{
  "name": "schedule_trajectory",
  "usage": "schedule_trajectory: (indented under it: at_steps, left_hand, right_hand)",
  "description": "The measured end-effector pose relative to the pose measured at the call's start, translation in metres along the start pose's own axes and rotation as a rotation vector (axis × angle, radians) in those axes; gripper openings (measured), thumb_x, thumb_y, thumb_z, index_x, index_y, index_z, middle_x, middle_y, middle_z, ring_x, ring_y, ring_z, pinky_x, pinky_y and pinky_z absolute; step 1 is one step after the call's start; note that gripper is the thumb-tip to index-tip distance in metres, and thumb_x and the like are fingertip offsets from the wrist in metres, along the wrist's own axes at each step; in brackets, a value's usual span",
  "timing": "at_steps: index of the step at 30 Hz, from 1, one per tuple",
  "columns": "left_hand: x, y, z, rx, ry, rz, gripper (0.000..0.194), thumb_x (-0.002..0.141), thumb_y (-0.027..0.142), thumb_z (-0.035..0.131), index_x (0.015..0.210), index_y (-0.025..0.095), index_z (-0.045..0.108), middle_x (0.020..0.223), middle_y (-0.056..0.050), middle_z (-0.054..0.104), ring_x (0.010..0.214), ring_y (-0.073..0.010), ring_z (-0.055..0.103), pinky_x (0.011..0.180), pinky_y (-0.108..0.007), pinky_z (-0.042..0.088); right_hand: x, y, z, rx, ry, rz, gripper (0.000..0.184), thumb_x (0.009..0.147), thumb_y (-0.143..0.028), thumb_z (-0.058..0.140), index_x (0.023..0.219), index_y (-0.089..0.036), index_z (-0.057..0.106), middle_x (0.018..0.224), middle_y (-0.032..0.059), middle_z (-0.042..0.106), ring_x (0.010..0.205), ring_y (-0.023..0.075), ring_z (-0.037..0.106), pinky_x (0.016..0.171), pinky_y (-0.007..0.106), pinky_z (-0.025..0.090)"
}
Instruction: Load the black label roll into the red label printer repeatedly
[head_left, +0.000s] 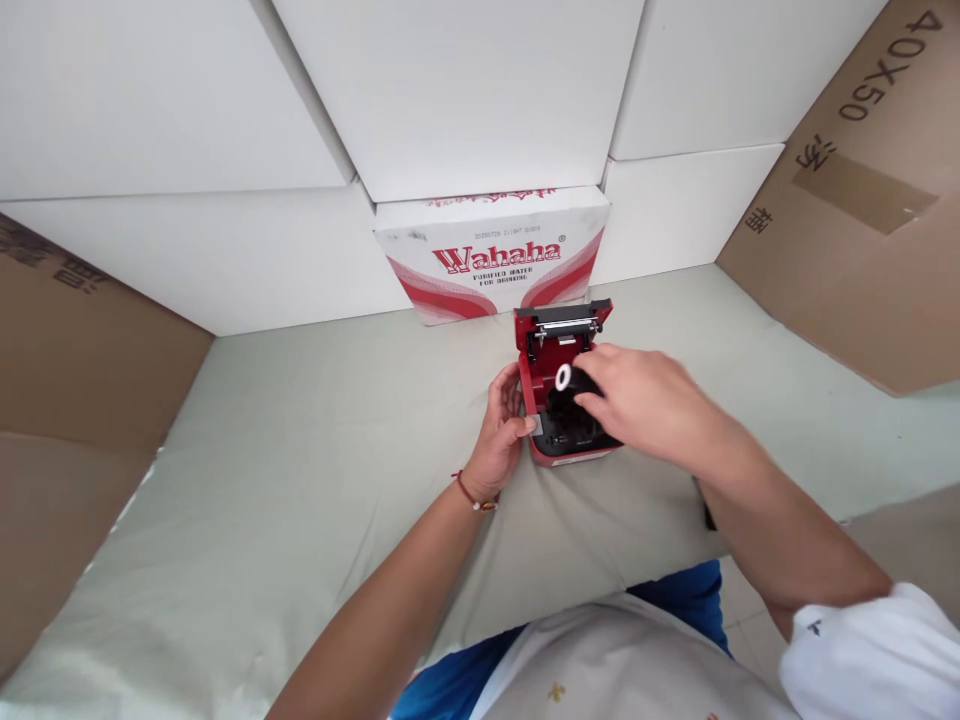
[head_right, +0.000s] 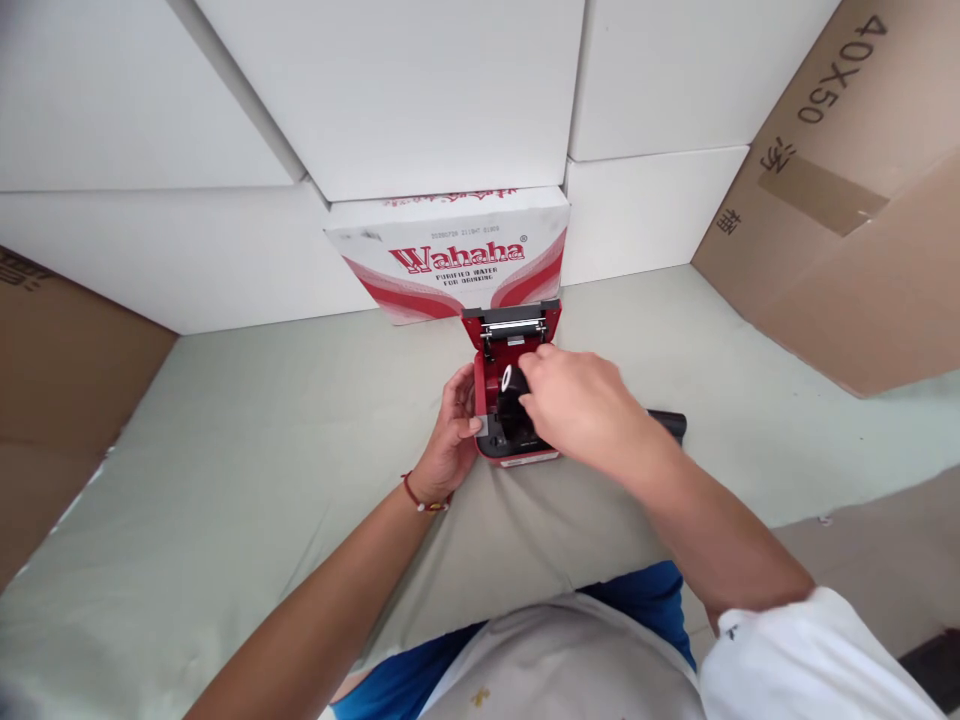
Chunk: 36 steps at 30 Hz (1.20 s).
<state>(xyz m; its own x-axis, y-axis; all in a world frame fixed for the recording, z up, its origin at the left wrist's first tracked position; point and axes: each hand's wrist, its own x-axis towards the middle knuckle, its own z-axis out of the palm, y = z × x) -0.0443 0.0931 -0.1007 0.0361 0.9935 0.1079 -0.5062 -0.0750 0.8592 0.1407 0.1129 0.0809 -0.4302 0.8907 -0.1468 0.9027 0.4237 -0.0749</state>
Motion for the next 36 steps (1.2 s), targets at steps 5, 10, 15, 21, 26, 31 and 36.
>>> schedule_trajectory:
  at_steps: [5,10,15,21,26,31,36]
  left_hand:
    - [-0.001,-0.001,0.0,-0.02,0.01,-0.017,0.083,0.072,0.043,0.09,0.146,0.035,0.054,0.168,-0.005,0.047,0.161,-0.0326,0.039,0.135,-0.052,0.029]
    - [-0.001,0.001,-0.001,-0.026,0.02,-0.033,0.083,0.071,0.043,0.091,0.145,0.035,0.055,0.168,-0.005,0.048,0.16,-0.033,0.04,0.133,-0.053,0.032]
    - [-0.002,0.005,0.001,-0.02,0.021,-0.028,0.076,0.073,0.041,0.09,0.143,0.035,0.06,0.166,-0.004,0.051,0.158,-0.0324,0.042,0.13,-0.05,0.037]
    - [-0.002,0.007,0.001,-0.003,0.005,-0.036,0.075,0.074,0.043,0.09,0.143,0.034,0.061,0.165,-0.004,0.052,0.157,-0.0329,0.042,0.131,-0.05,0.036]
    - [-0.002,0.008,0.001,-0.001,-0.001,-0.034,0.076,0.073,0.044,0.091,0.142,0.034,0.062,0.166,-0.004,0.051,0.159,-0.0329,0.04,0.132,-0.05,0.034]
    - [-0.001,0.008,0.001,-0.006,-0.001,-0.032,0.074,0.074,0.042,0.09,0.142,0.034,0.062,0.164,-0.004,0.053,0.158,-0.0329,0.042,0.132,-0.051,0.035]
    - [0.0,0.007,0.001,-0.027,-0.006,-0.03,0.073,0.072,0.041,0.091,0.14,0.034,0.063,0.162,-0.004,0.054,0.157,-0.0329,0.043,0.13,-0.05,0.037]
  right_hand:
    - [-0.063,0.072,-0.002,0.366,0.089,0.052,0.046,0.105,-0.06,0.049,0.113,-0.026,0.079,0.107,0.0065,0.082,0.079,0.0236,0.073,0.064,0.033,0.053]
    - [-0.067,0.104,0.052,0.503,-0.118,0.08,0.042,0.098,-0.059,0.059,0.109,-0.026,0.082,0.106,0.0062,0.084,0.085,0.0258,0.075,0.076,0.037,0.059]
    - [-0.07,0.123,0.082,0.531,0.22,0.307,0.05,0.098,-0.057,0.057,0.129,-0.024,0.078,0.114,0.0092,0.082,0.082,0.0237,0.073,0.08,0.039,0.059]
    - [-0.079,0.181,0.102,0.284,0.149,0.295,0.035,0.091,-0.044,0.059,0.109,-0.027,0.084,0.111,0.008,0.082,0.086,0.0262,0.073,0.086,0.042,0.058]
    - [-0.073,0.183,0.117,0.221,0.076,0.214,0.041,0.096,-0.043,0.056,0.123,-0.024,0.081,0.12,0.0113,0.081,0.107,0.0295,0.074,0.095,0.043,0.057]
    - [-0.084,0.171,0.089,0.194,-0.101,0.179,0.041,0.096,-0.043,0.058,0.122,-0.022,0.081,0.118,0.0119,0.081,0.103,0.0293,0.076,0.089,0.04,0.058]
    - [-0.087,0.166,0.021,0.339,-0.116,0.046,0.041,0.093,-0.059,0.066,0.118,-0.031,0.082,0.112,0.0075,0.084,0.09,0.0293,0.078,0.081,0.041,0.059]
